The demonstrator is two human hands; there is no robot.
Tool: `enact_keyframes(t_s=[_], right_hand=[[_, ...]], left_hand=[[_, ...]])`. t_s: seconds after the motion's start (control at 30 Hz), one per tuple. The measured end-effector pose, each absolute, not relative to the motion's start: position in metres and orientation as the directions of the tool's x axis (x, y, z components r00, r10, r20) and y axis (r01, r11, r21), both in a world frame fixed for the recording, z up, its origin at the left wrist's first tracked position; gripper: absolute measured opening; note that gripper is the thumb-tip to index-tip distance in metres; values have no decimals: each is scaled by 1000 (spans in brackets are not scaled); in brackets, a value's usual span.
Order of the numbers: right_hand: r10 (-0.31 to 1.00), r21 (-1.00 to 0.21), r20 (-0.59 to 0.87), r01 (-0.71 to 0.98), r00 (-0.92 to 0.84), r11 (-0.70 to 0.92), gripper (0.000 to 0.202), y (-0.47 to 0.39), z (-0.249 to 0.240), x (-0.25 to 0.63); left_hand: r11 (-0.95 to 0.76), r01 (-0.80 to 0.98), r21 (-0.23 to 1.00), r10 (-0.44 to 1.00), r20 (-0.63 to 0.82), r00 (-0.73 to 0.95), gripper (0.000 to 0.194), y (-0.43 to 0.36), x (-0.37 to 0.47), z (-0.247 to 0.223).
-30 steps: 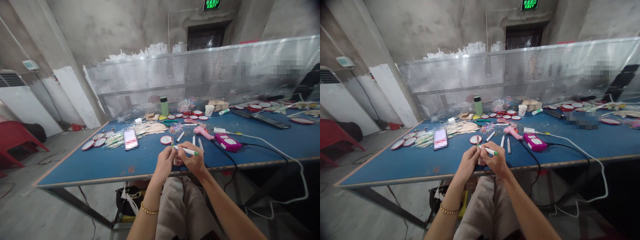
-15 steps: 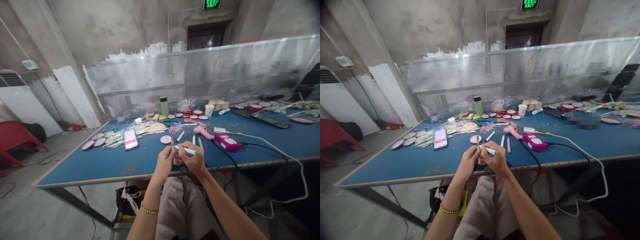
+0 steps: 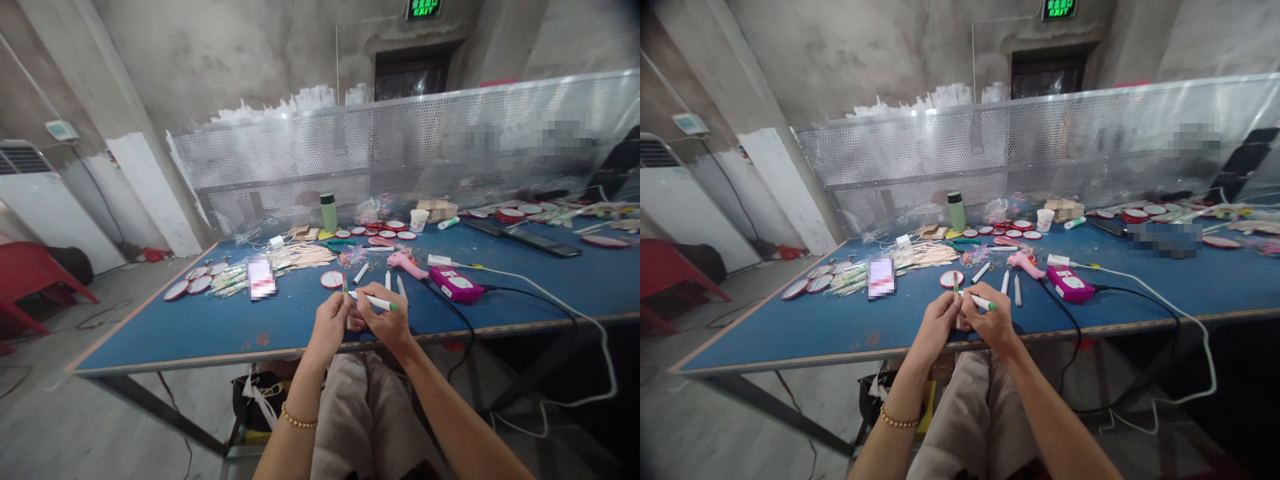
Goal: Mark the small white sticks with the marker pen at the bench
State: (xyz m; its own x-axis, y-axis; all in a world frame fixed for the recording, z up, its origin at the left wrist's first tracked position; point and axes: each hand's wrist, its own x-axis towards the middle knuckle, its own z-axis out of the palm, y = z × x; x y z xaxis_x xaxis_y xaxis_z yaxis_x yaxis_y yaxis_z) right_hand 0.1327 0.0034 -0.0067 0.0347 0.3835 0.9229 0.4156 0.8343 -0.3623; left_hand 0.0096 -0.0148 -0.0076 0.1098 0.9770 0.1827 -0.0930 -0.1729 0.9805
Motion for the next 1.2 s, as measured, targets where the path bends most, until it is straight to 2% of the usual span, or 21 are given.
enact_keyframes(t_s=[1.2], right_hand=[[404, -380, 914, 407, 30, 830, 19, 3, -6, 132]], left_hand=[[-175, -79, 981, 978, 183, 103, 40, -16, 10, -6]])
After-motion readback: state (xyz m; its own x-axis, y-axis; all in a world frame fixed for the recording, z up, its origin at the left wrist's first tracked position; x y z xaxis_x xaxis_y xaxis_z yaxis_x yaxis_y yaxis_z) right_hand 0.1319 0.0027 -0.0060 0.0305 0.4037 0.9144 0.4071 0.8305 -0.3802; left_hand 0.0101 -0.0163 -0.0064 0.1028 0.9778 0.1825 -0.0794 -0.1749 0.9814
